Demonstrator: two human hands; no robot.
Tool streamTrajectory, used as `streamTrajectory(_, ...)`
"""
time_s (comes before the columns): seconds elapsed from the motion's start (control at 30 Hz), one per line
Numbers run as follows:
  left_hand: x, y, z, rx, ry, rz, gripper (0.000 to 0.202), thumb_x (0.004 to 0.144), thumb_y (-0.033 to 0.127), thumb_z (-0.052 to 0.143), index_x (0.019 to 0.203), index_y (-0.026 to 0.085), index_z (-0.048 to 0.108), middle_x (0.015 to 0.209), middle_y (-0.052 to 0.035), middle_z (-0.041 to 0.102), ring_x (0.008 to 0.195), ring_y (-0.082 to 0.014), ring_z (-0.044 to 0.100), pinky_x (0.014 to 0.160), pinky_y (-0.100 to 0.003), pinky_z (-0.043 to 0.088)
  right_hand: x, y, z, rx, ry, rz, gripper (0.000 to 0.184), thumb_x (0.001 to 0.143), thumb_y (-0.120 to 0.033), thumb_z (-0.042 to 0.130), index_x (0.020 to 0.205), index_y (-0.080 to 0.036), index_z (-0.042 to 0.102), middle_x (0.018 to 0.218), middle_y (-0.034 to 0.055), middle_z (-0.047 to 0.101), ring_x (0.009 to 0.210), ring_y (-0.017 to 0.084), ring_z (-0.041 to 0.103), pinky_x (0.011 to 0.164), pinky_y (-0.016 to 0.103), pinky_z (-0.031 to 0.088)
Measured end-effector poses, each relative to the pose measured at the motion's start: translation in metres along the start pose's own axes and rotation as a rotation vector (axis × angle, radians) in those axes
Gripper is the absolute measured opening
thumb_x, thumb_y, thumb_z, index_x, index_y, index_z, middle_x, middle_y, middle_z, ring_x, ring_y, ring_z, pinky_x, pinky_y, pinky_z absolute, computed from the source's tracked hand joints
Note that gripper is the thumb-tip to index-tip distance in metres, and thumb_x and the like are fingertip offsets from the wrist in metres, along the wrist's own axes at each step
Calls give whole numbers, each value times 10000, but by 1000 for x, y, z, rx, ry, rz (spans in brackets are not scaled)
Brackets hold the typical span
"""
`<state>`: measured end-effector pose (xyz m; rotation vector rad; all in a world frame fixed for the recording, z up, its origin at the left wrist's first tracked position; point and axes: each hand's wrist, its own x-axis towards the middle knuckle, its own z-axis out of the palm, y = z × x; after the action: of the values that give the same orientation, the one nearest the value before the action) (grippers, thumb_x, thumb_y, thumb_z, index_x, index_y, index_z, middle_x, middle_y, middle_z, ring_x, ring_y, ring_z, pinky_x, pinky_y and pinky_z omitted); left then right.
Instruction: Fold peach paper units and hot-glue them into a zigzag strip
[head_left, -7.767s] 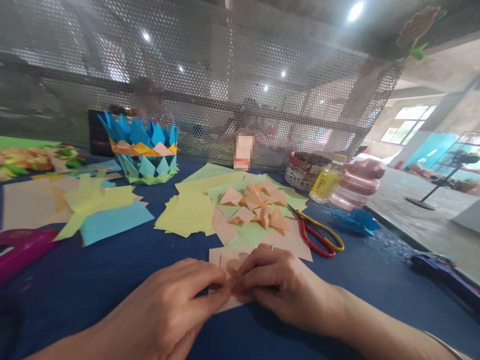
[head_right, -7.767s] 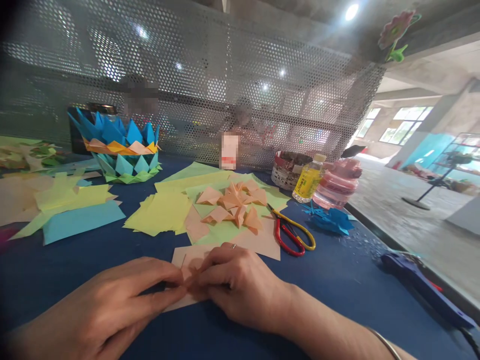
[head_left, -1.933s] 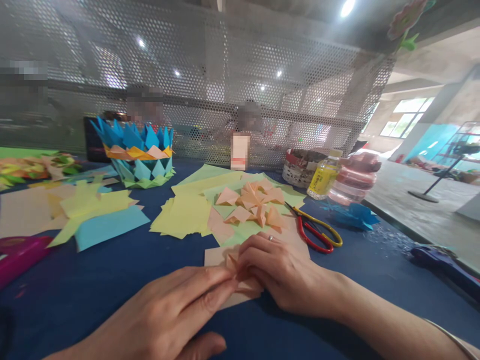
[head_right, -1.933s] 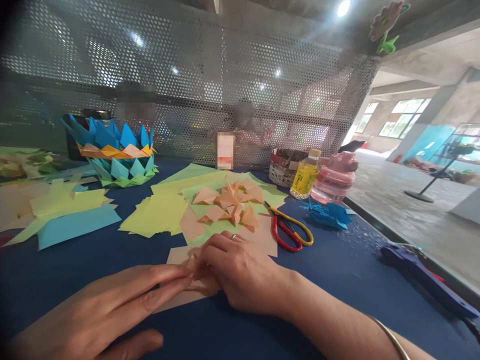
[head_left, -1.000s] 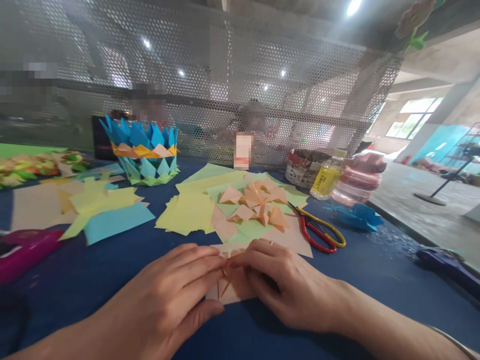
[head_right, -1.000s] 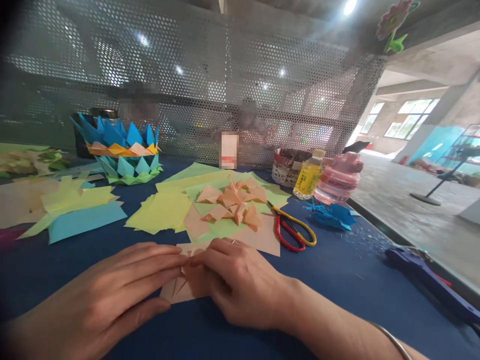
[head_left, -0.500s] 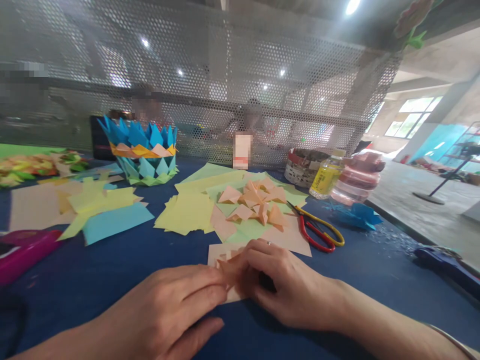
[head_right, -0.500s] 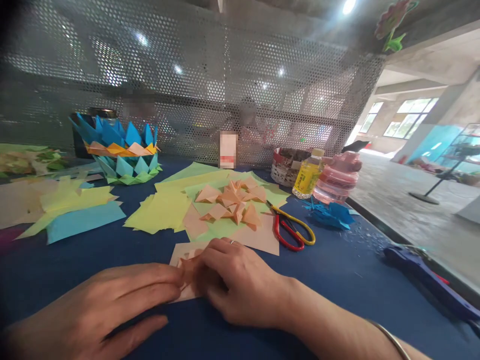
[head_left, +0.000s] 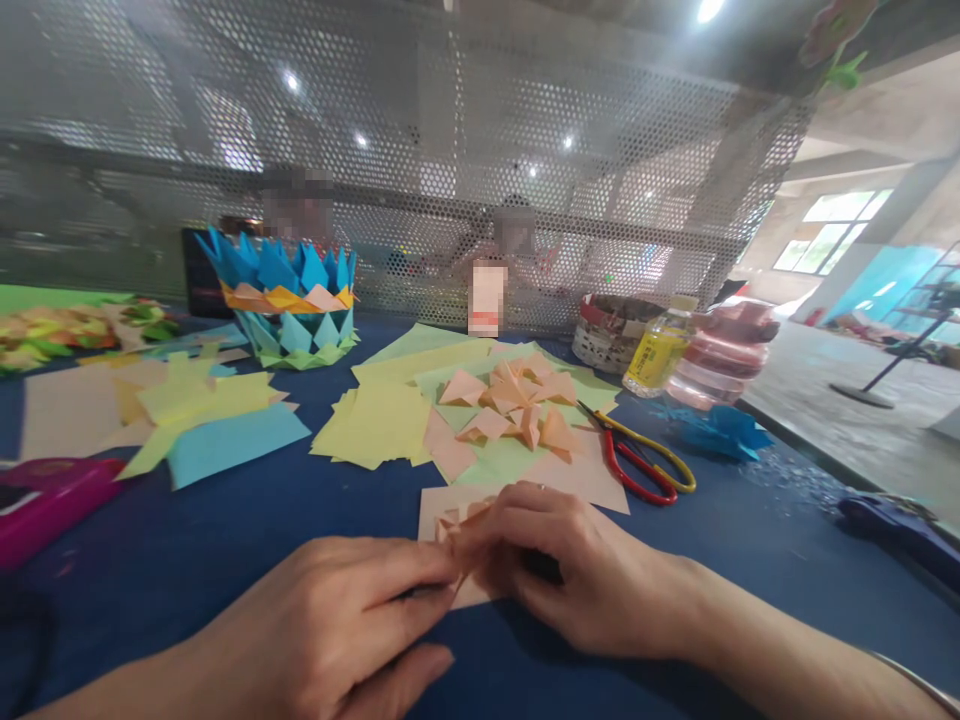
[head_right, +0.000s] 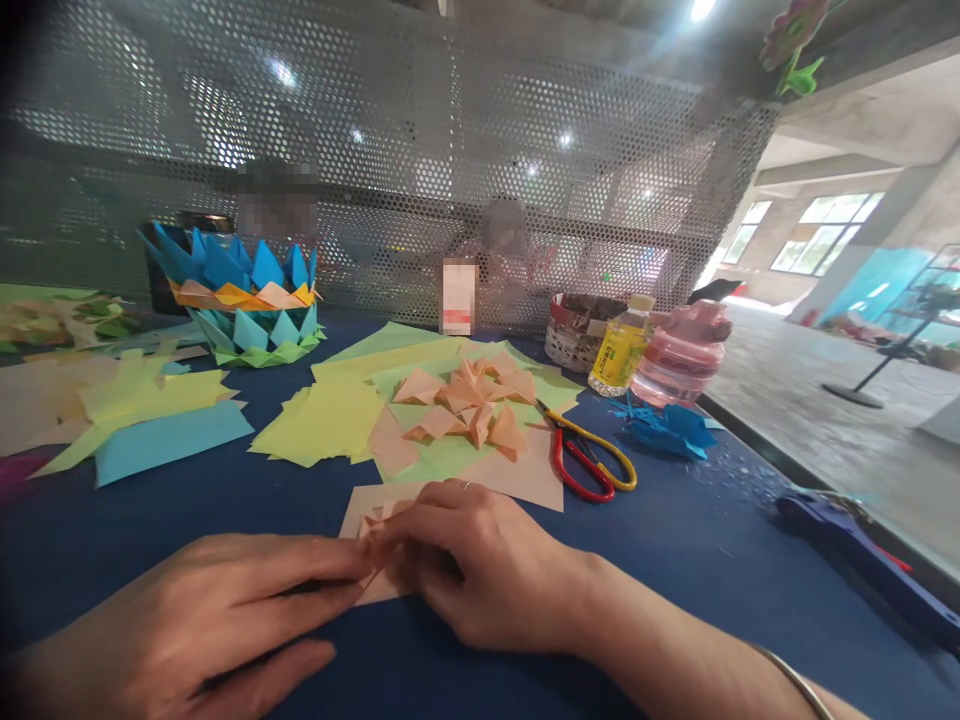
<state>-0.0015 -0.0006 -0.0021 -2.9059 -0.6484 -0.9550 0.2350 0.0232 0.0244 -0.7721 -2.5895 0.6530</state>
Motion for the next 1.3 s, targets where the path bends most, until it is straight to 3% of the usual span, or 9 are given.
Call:
streamTrajectory(0.3,-1,-2,1,43,-5,15,230,949,220,515,1139,174,636,1096,-40,720,965,-150,700,857,-198,563,-1,0,-2,-5,-13,-41,293,793,55,505,942,-134,673,898,45,642,857,136,614,777,225,501)
streamTrajectory(0.5,-2,-2,3,63,-29,22,282,989,231,422,1208,207,598,1161,-28,691,974,-154,688,797,-227,571,-1,3,0,-7,1,2,319,824,10,542,1067,-130,694,947,74,647,889,159,628,806,256,501)
streamTrajectory(0.77,-4,-1,5,26,0,8,228,975,226,464,1079,202,665,1150,-36,687,1010,-161,671,838,-231,552,0,2,1,30,28,-30,286,803,29,546,992,-121,699,905,65,647,856,146,628,779,243,501)
streamTrajectory(1.0,-5,-1,5,-20,26,-16,208,963,235,498,1092,207,659,1140,-36,703,956,-167,704,785,-229,575,-1,1,-4,-35,-23,-55,278,703,64,523,814,-145,670,869,49,639,793,152,619,732,252,505)
streamTrajectory(1.3,-4,-1,6,61,-42,2,290,1004,300,415,1215,209,592,1160,-37,688,985,-164,689,790,-224,569,-2,2,-5,-38,-45,-57,310,690,50,519,862,-135,698,883,62,643,809,159,624,718,251,516)
